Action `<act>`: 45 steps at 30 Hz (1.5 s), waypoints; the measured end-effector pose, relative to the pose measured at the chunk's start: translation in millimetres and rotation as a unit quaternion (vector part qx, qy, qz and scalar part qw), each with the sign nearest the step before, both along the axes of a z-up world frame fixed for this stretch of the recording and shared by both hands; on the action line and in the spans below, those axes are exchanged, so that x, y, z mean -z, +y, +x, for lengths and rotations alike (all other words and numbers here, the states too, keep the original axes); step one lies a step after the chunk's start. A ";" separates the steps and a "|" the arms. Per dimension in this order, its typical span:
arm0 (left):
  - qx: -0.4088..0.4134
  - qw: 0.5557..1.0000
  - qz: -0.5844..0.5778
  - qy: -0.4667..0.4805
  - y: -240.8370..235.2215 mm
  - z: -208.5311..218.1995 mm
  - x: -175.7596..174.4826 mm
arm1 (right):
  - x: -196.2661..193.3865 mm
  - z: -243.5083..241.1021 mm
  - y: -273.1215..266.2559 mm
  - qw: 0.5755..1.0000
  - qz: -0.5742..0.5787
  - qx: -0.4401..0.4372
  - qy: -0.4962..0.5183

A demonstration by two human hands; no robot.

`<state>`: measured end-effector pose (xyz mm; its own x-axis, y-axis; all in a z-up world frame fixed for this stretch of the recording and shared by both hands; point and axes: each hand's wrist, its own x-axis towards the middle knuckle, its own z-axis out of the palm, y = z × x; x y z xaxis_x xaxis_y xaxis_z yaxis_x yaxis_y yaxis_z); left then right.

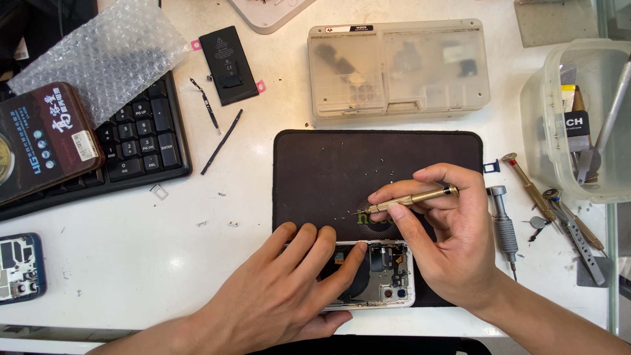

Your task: The person disassembles a white smartphone on a workbench, removes the battery and internal components, and uses a screwdriver and tweezers to manipulate small parts. The person then reassembles the phone by reconnecting cables and securing components.

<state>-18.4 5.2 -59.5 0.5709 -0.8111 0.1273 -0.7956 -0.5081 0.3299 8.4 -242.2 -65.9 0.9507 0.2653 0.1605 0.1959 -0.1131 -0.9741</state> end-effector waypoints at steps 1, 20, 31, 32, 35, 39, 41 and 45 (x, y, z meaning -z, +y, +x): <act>0.001 1.000 0.001 0.000 0.4 -0.2 0.0 | -0.1 0.4 0.2 1.000 -0.003 0.000 -0.002; 0.009 0.999 0.000 0.031 -1.2 6.9 -11.7 | -5.9 -5.1 -4.0 0.998 0.028 0.032 0.051; 0.011 0.999 -0.023 -0.040 -1.3 5.8 -14.2 | -2.5 -0.5 3.2 0.995 0.006 0.065 0.076; 0.011 0.999 -0.022 -0.037 -1.4 5.9 -13.4 | -2.8 -0.4 3.7 0.995 0.001 0.063 0.071; 0.012 0.999 -0.023 -0.029 -2.5 5.7 -11.6 | -3.7 -0.4 4.0 0.996 -0.017 0.061 0.071; 0.008 0.999 -0.023 -0.042 -2.7 4.8 -9.2 | -3.5 0.9 3.9 0.996 -0.024 0.056 0.059; 0.010 0.999 -0.022 -0.040 -1.7 4.7 -9.2 | -4.4 1.0 4.1 0.996 -0.028 0.059 0.056; 0.009 0.999 -0.022 -0.039 -2.2 4.5 -9.2 | -4.7 1.1 4.3 0.995 -0.032 0.066 0.065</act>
<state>-13.9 3.0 -50.3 0.5429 -0.8139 0.2069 -0.8287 -0.4793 0.2891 9.5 -237.9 -61.2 0.9895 0.1428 0.0212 0.0488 -0.1923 -0.9801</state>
